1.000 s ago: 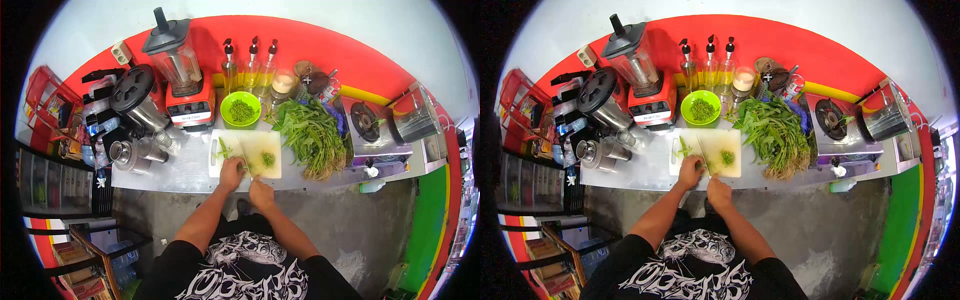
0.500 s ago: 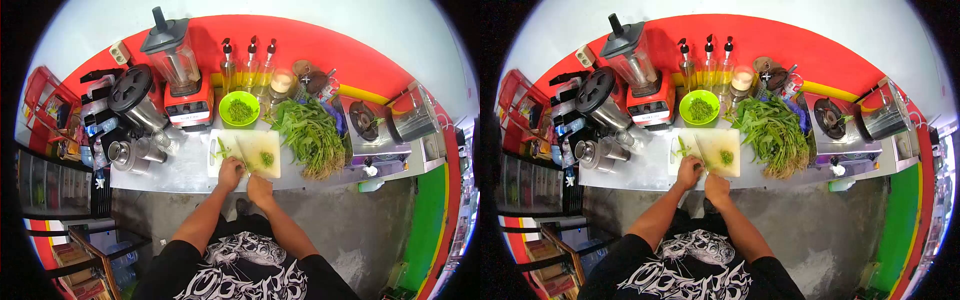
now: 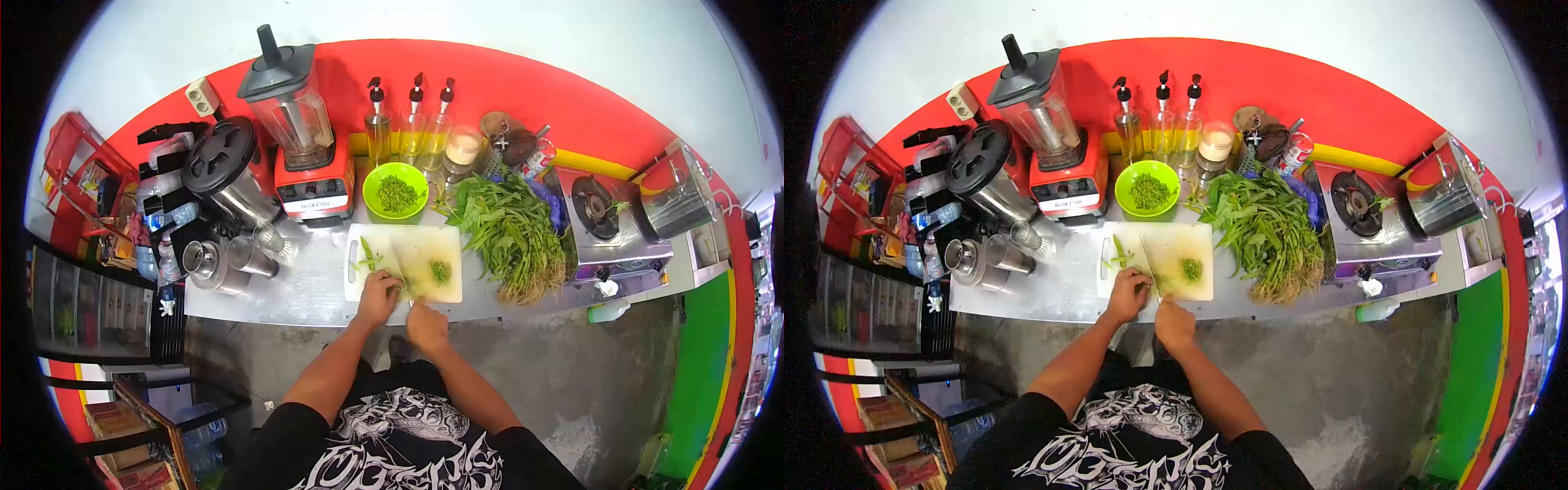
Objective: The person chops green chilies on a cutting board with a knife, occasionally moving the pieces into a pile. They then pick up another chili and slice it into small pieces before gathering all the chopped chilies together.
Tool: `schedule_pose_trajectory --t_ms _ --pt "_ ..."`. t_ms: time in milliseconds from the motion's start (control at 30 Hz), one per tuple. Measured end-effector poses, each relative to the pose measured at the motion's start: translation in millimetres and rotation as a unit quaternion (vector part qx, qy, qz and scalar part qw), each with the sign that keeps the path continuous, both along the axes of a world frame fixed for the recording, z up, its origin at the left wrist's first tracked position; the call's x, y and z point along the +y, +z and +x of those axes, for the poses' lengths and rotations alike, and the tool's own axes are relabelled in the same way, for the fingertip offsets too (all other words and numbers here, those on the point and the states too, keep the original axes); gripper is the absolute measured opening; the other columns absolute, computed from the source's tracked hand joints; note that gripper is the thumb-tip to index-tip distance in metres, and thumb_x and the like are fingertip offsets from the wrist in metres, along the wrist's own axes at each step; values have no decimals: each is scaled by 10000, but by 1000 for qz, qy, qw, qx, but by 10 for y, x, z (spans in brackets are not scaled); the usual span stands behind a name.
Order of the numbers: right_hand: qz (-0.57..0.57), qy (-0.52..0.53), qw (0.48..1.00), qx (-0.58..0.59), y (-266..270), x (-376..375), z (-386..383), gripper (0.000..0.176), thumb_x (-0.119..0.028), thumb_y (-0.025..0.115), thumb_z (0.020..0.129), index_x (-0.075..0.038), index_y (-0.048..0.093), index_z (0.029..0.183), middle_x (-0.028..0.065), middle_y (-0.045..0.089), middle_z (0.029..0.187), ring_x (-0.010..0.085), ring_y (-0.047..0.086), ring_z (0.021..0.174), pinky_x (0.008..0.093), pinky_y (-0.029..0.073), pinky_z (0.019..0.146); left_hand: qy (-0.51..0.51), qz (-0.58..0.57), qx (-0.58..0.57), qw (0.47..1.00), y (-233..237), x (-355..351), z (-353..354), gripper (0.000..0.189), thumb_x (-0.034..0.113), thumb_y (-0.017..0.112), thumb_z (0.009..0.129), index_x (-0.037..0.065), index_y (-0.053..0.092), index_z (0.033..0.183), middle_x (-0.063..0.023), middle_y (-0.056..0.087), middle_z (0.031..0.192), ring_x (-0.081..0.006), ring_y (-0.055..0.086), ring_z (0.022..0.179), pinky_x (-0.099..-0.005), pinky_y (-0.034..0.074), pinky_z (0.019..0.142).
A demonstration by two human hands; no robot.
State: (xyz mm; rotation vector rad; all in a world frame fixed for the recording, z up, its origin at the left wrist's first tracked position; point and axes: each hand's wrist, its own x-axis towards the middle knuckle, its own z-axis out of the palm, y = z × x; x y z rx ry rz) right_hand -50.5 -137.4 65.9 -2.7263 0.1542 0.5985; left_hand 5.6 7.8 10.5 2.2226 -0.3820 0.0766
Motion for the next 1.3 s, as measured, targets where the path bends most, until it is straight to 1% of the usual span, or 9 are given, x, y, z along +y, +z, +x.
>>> schedule_pose_trajectory --t_ms 67,233,433,533,667,767,900,1067,1300 --pt "8 -33 999 3 -14 -1 2 274 -134 472 943 33 595 1121 264 727 1007 403 729 943 521 562 829 5 -13 -1 1000 8 -8 -20 163 23 706 822 102 745 960 -122 617 1030 -356 547 1047 -437 459 952" --pt "0 65 997 -32 142 -56 67 289 -144 483 937 48 576 1132 270 725 1006 410 727 939 514 562 825 4 -21 21 1000 63 -13 -15 156 26 714 820 95 739 958 -127 617 1017 -355 551 1050 -434 457 950" --pt "12 -23 1000 -10 -10 22 42 294 -124 554 899 42 577 1140 267 724 1010 421 722 942 496 562 846 7 -28 36 999 78 -3 -6 169 14 725 804 91 736 954 -124 625 1018 -356 554 1052 -432 462 946" --pt "-14 44 999 5 68 -31 94 305 -129 565 893 36 569 1149 265 724 1018 422 722 939 499 562 847 5 -23 32 999 58 2 -16 194 4 729 792 87 729 968 -125 627 1020 -357 553 1056 -433 460 949" --pt "-11 0 1000 12 58 11 4 267 -135 575 887 29 639 1088 249 725 1031 400 723 968 493 566 848 5 -25 29 999 40 15 -5 203 -3 736 781 72 715 968 -127 624 1011 -354 552 1043 -437 457 929" --pt "-5 12 1000 -2 -237 -20 31 262 -134 574 886 31 637 1079 251 724 1018 397 723 974 495 569 838 10 -30 25 999 42 -4 0 202 -16 736 776 66 710 959 -129 622 1003 -352 550 1030 -438 455 913" --pt "-4 76 997 -4 126 -50 98 276 -132 565 890 36 603 1106 268 720 1000 405 721 966 504 568 821 6 -30 32 999 63 8 -33 199 -27 738 774 63 708 949 -128 619 994 -348 551 1018 -436 453 910" --pt "13 -2 999 -38 -115 25 -19 265 -107 554 889 39 593 1107 279 717 971 423 721 927 524 560 803 20 -22 19 999 69 -3 -69 174 -10 738 787 59 708 944 -131 618 990 -355 552 1014 -438 454 920" --pt "13 23 1000 -2 111 -22 39 258 -113 508 915 43 590 1104 281 717 988 439 713 948 527 544 865 40 -25 23 999 41 -25 -74 158 12 760 772 46 675 901 -143 612 982 -363 558 1017 -449 461 913"
